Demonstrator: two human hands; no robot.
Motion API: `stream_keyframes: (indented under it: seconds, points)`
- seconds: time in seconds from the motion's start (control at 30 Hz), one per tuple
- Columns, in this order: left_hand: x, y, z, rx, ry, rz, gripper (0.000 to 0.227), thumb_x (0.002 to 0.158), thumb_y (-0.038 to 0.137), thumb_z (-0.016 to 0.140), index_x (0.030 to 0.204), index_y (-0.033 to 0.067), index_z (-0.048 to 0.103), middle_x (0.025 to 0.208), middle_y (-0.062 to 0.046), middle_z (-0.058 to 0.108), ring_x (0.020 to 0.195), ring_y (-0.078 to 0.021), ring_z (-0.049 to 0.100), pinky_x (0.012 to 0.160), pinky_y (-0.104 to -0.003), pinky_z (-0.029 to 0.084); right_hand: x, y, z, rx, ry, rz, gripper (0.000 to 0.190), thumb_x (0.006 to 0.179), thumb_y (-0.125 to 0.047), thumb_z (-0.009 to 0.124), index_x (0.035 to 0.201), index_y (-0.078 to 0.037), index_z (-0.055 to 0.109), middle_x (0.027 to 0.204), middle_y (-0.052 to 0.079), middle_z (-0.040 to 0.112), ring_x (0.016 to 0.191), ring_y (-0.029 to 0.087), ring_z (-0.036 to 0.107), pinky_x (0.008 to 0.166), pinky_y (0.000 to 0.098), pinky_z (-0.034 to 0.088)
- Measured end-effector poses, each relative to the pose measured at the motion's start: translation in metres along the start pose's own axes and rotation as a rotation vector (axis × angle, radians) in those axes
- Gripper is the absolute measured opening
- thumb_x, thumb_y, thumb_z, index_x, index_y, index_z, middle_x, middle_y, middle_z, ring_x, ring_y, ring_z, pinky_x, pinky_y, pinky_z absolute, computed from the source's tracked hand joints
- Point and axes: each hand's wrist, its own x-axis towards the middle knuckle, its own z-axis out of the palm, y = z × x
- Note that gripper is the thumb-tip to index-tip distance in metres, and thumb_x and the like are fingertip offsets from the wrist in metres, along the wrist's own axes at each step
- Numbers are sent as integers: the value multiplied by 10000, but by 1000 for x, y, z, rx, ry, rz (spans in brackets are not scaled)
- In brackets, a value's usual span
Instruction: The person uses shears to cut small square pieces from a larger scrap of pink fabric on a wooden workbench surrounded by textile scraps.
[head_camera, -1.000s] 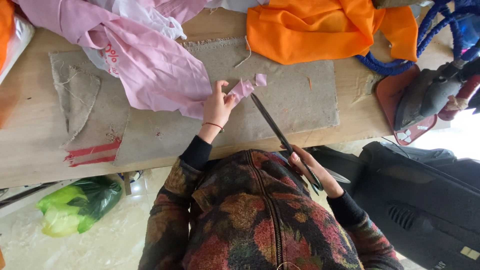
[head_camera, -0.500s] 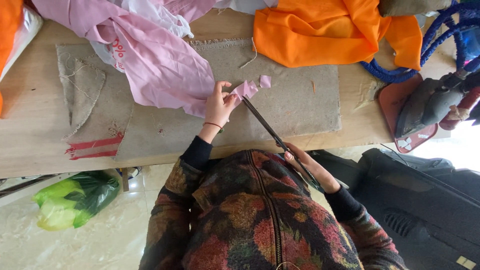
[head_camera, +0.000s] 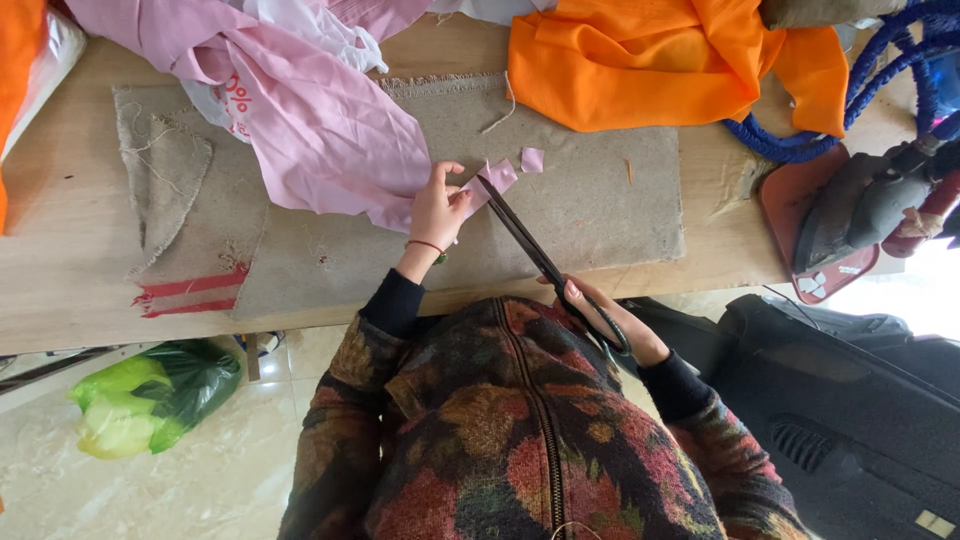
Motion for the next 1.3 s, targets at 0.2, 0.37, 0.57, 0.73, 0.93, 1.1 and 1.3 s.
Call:
stream_keyframes:
  seconds: [0.2,0.37,0.57,0.73,0.93,1.1,1.3]
  points:
    - [2,-5,0,-32,-15,7,385,910,224,685,1220,279,463,899,-57,781,897,-341,746,827,-468,563,32,44,-10,73,-52,-119,741,989,-577,463,1517,-57,468,964,115,623,846,190,552,716,291,441]
    - [1,-4,-2,-15,-21,-1,386,904,233,685,1220,281,469,895,-39,784,884,-323,751,819,-461,568,23,38,-3,16,-37,-50,812,966,-608,481,1552,-52,403,1268,207,558,1186,290,506,983,380,400]
    - [1,-3,-4,-33,-26,-8,384,904,245,681,1222,290,469,903,-35,784,897,-331,747,832,-462,565,43,81,-11,241,-22,-16,649,986,-478,604,1447,-40,476,938,70,547,857,144,558,711,254,511]
    - [3,-3,-3,-50,-24,-12,380,905,251,682,1224,292,480,916,-35,785,898,-332,747,824,-461,570,44,82,-12,242,-70,-175,666,1031,-547,445,1393,12,472,867,77,521,732,111,488,595,255,410]
    - [16,26,-13,-201,-21,56,313,970,229,633,1247,272,494,977,-30,785,925,-281,755,842,-384,572,36,80,-23,253,-92,-420,498,1081,-495,333,1165,-26,480,724,56,429,594,110,363,527,241,323]
    - [39,13,7,92,85,159,494,871,123,746,1279,215,482,1054,-85,736,997,-342,704,847,-490,592,33,80,-24,164,-141,-407,446,1078,-433,365,1130,-32,553,675,39,457,573,127,397,499,261,336]
    - [33,5,12,176,102,98,651,839,99,771,1367,198,404,1118,-103,588,1009,-399,691,850,-523,591,51,85,-15,163,-106,-287,591,1038,-471,482,1400,-5,517,766,19,496,626,78,427,528,206,338]
